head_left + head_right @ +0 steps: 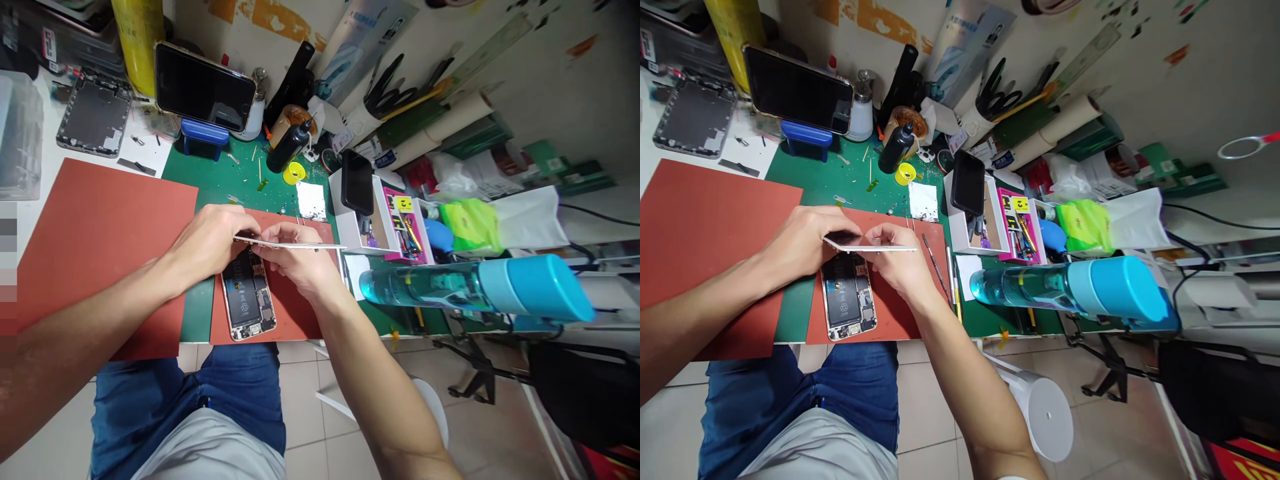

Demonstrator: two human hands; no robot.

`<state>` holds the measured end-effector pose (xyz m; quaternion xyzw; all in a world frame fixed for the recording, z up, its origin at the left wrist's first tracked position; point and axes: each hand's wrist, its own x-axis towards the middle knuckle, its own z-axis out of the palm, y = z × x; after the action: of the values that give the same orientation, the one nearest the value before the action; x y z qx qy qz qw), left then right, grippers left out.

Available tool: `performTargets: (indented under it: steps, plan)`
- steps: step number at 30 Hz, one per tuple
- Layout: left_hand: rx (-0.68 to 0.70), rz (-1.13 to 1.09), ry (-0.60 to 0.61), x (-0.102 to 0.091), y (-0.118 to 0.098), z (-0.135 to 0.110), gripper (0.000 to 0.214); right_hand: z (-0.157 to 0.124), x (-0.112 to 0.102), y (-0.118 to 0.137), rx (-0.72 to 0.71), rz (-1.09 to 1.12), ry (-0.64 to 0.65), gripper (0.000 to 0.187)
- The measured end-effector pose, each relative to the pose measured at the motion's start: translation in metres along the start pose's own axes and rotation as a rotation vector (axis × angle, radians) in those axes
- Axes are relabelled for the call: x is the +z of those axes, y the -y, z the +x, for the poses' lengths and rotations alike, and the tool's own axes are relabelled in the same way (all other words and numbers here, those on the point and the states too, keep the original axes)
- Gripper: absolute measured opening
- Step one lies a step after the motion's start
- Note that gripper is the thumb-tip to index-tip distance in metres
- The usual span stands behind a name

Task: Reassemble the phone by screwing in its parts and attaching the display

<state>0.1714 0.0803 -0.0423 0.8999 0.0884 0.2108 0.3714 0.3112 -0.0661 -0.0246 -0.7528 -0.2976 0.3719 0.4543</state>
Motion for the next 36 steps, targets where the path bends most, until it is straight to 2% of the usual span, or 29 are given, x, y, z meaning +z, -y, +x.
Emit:
performTargets:
  steps: [7, 12, 16, 22, 36]
  plan:
    - [-0.004, -0.002, -0.009, 0.002, -0.002, 0.001, 0.024, 0.003, 0.003, -0.007, -0.016, 0.005, -0.022, 0.031]
    - [-0.035, -0.015, 0.001, 0.004, 0.000, -0.001, 0.022, 0.010, -0.004, -0.012, -0.045, -0.037, 0.013, 0.030]
    - [-0.026, -0.018, 0.002, 0.005, 0.001, -0.002, 0.021, 0.011, -0.008, -0.010, -0.024, -0.042, 0.047, 0.027]
    - [-0.039, -0.029, 0.015, 0.003, -0.001, -0.001, 0.026, 0.009, -0.007, -0.007, 0.031, -0.008, 0.067, 0.031]
    - [-0.025, -0.052, 0.034, 0.002, 0.000, 0.000, 0.029, 0.003, -0.008, -0.003, -0.005, -0.053, 0.073, 0.026]
